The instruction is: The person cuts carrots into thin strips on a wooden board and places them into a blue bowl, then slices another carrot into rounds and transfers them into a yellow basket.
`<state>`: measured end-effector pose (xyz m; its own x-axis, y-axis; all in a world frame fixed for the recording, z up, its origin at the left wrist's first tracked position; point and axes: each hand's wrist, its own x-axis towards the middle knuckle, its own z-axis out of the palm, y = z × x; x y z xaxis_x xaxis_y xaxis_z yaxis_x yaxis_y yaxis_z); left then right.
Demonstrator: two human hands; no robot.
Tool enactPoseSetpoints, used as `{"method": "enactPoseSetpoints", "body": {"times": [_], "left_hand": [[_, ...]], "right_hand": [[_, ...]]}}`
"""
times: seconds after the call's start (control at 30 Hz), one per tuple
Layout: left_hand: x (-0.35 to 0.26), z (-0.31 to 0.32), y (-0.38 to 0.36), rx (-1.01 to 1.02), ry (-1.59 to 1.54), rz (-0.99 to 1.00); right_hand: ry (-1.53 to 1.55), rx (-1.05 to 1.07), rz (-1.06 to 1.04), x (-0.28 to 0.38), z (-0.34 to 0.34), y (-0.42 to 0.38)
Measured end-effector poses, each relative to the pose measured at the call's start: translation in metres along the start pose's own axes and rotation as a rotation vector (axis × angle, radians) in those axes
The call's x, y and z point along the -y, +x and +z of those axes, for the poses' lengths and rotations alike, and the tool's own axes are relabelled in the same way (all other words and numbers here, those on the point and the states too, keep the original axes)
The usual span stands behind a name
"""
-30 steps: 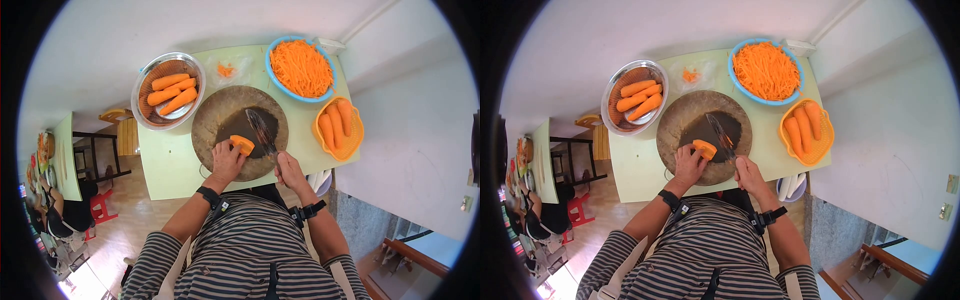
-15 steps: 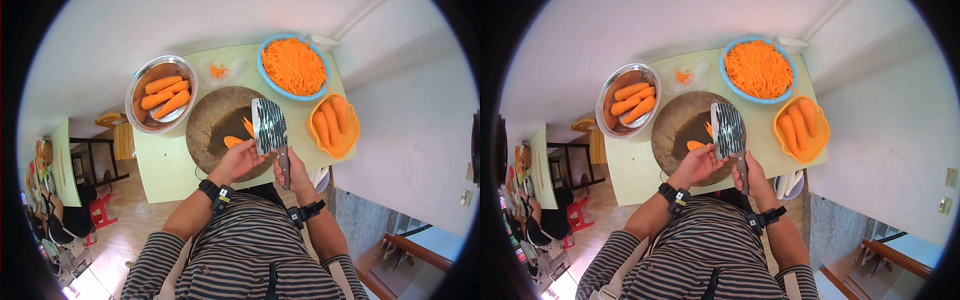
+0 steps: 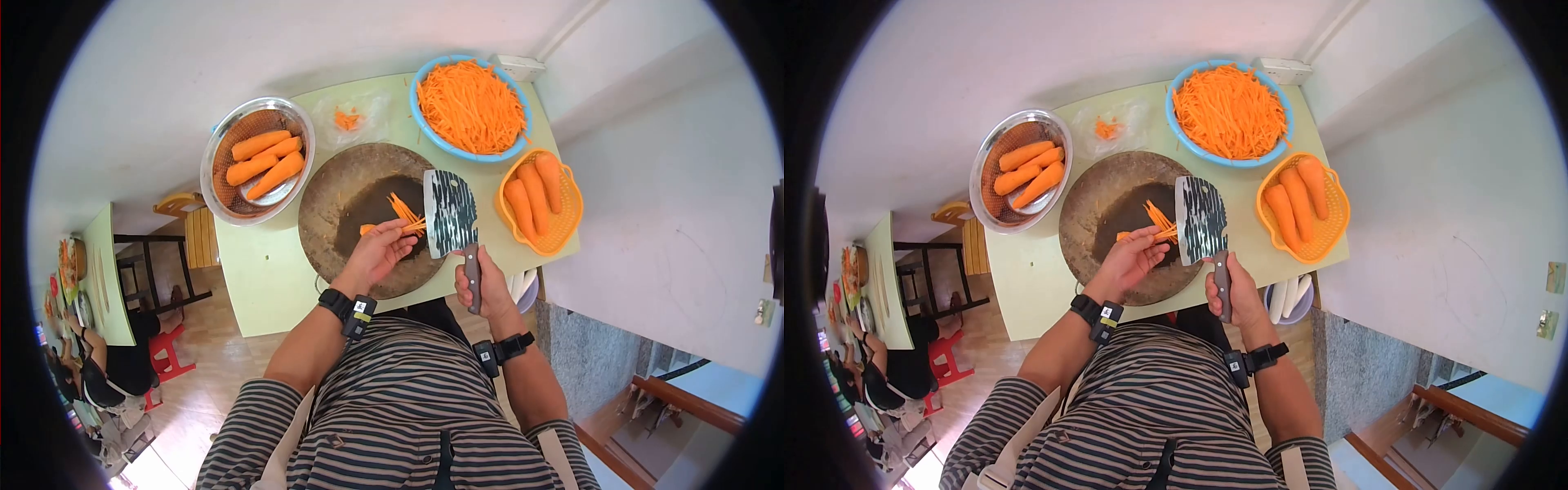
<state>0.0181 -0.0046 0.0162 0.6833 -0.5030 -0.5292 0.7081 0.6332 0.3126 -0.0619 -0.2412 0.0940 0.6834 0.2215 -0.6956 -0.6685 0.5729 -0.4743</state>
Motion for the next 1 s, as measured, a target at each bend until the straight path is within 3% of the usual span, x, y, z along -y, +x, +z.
{"method": "enactPoseSetpoints", "body": {"times": [0.2, 0.27, 0.5, 0.67, 0.8, 0.87, 0.97, 1.0], "left_hand": [[-0.008, 0.013, 0.010, -0.139, 0.158, 0.100], [-0.015, 0.017, 0.012, -0.305, 0.340, 0.132], [-0.033, 0.012, 0.036, -0.276, 0.889, 0.103], [-0.038, 0.022, 0.037, -0.306, 1.275, 0.254], [-0.034, 0.019, 0.034, -0.435, 1.386, 0.387], [-0.034, 0.016, 0.030, -0.499, 1.288, 0.434], [-0.031, -0.001, 0.031, -0.414, 1.266, 0.469], [-0.030, -0.003, 0.028, -0.416, 1.267, 0.470]], "right_hand": [[-0.025, 0.014, -0.004, -0.002, -0.001, -0.001], [-0.027, 0.018, -0.012, -0.002, -0.002, -0.003], [0.004, -0.040, -0.029, 0.000, -0.010, -0.012], [-0.029, -0.051, -0.018, -0.004, -0.011, -0.013], [-0.075, -0.051, -0.021, -0.003, -0.004, -0.013], [-0.101, -0.049, -0.032, -0.002, -0.001, -0.014], [-0.238, -0.104, -0.085, -0.001, 0.001, -0.014], [-0.470, -0.155, -0.147, -0.001, 0.000, -0.015]]}}
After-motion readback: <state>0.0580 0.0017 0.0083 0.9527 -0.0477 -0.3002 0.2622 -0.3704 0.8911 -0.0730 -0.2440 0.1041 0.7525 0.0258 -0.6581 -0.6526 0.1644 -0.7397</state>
